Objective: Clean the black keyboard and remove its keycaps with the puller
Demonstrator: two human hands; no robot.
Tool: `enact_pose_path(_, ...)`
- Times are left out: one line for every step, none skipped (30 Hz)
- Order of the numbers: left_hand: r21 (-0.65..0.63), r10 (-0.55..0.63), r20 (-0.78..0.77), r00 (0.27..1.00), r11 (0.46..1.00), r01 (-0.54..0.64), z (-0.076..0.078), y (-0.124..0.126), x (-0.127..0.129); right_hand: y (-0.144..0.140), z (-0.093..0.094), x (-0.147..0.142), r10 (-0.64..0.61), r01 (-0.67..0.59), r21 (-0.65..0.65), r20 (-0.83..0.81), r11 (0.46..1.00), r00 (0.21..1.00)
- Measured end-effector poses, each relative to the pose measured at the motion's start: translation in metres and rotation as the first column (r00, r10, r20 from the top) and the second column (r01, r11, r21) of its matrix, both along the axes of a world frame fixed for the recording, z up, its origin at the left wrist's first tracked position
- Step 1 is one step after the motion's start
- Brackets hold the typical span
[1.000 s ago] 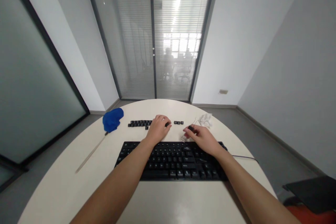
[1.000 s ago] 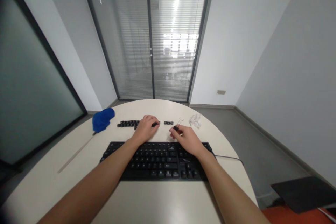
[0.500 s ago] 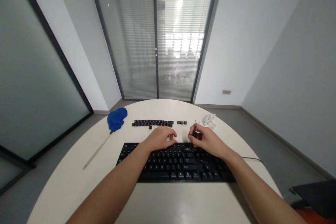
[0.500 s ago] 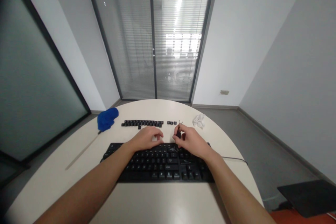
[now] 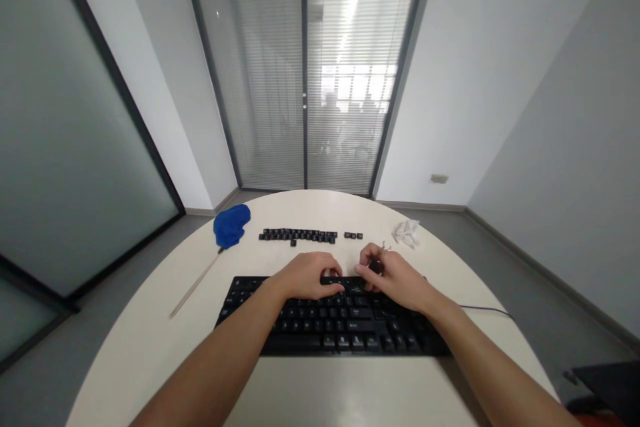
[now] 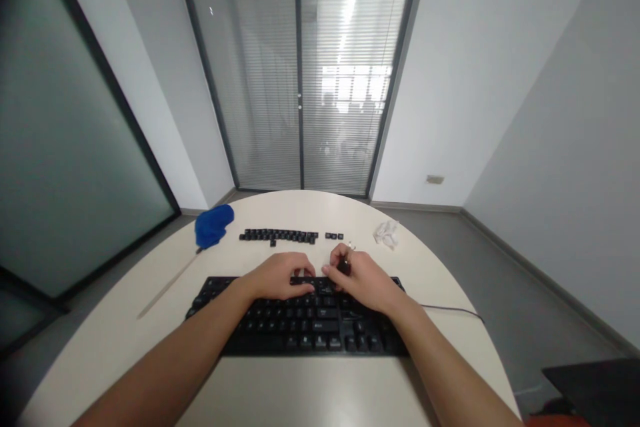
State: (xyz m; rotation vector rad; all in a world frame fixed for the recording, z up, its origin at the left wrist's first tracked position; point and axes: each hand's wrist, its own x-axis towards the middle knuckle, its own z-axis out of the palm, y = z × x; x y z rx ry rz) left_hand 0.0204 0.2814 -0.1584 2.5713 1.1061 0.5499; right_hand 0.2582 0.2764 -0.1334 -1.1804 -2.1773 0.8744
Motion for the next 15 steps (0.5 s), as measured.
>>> enact_pose_path(-0.007,-0.016,-0.001,1.0,1.0,0.016,0.001,0.0,0.001,-0.001,0.004,0.001,0.005,-0.006,0.01,0.01,1.0,1.0)
enact_pose_path(-0.014,-0.026,0.0,1.0,1.0,0.026,0.001,0.0,0.001,-0.002,0.007,0.001,0.006,-0.007,0.035,0.024,0.999,1.0)
enact_pose_path(-0.021,-0.03,0.003,1.0,0.999,0.03,0.002,0.0,0.002,-0.002,0.01,0.002,0.002,-0.005,0.064,0.042,0.998,0.999)
enact_pose_path(-0.025,-0.032,0.008,0.999,0.999,0.032,0.002,0.0,0.002,-0.002,0.013,0.003,-0.003,-0.003,0.089,0.063,0.996,0.998)
enact_pose_path(-0.027,-0.037,0.012,0.999,0.999,0.038,0.003,0.001,0.002,-0.003,0.014,0.003,-0.005,-0.003,0.102,0.085,0.995,0.996)
enact_pose_path(-0.025,-0.045,0.016,0.999,0.999,0.045,0.003,0.001,0.002,-0.003,0.015,0.003,-0.006,-0.005,0.1,0.105,0.995,0.995)
enact_pose_path(-0.02,-0.05,0.021,0.999,0.999,0.05,0.002,0.001,0.002,-0.003,0.015,0.004,-0.004,-0.007,0.087,0.118,0.996,0.993)
enact_pose_path(-0.016,-0.055,0.023,0.998,0.998,0.056,0.002,0.002,0.002,-0.003,0.015,0.004,0.0,-0.008,0.065,0.123,0.998,0.992)
enact_pose_path(-0.014,-0.059,0.023,0.998,0.998,0.059,0.001,0.002,0.002,-0.003,0.015,0.005,0.004,-0.008,0.039,0.119,0.999,0.993)
enact_pose_path(-0.013,-0.06,0.024,0.998,0.998,0.06,0.0,0.003,0.002,-0.003,0.014,0.005,0.008,-0.009,0.013,0.106,1.0,0.994)
enact_pose_path(-0.012,-0.06,0.024,0.998,0.998,0.06,0.0,0.003,0.002,-0.003,0.014,0.006,0.013,-0.012,-0.012,0.088,1.0,0.996)
enact_pose_path(-0.012,-0.06,0.024,0.998,0.998,0.061,-0.001,0.004,0.002,-0.003,0.013,0.007,0.02,-0.017,-0.033,0.07,0.999,0.997)
enact_pose_path(-0.01,-0.063,0.025,0.998,0.998,0.063,-0.001,0.004,0.002,-0.003,0.013,0.008,0.027,-0.024,-0.051,0.058,0.998,0.998)
enact_pose_path(-0.007,-0.067,0.026,0.997,0.998,0.067,-0.001,0.004,0.002,-0.004,0.014,0.009,0.036,-0.033,-0.065,0.048,0.997,0.998)
enact_pose_path(-0.003,-0.072,0.026,0.997,0.997,0.072,-0.001,0.005,0.002,-0.004,0.014,0.01,0.046,-0.043,-0.076,0.039,0.996,0.998)
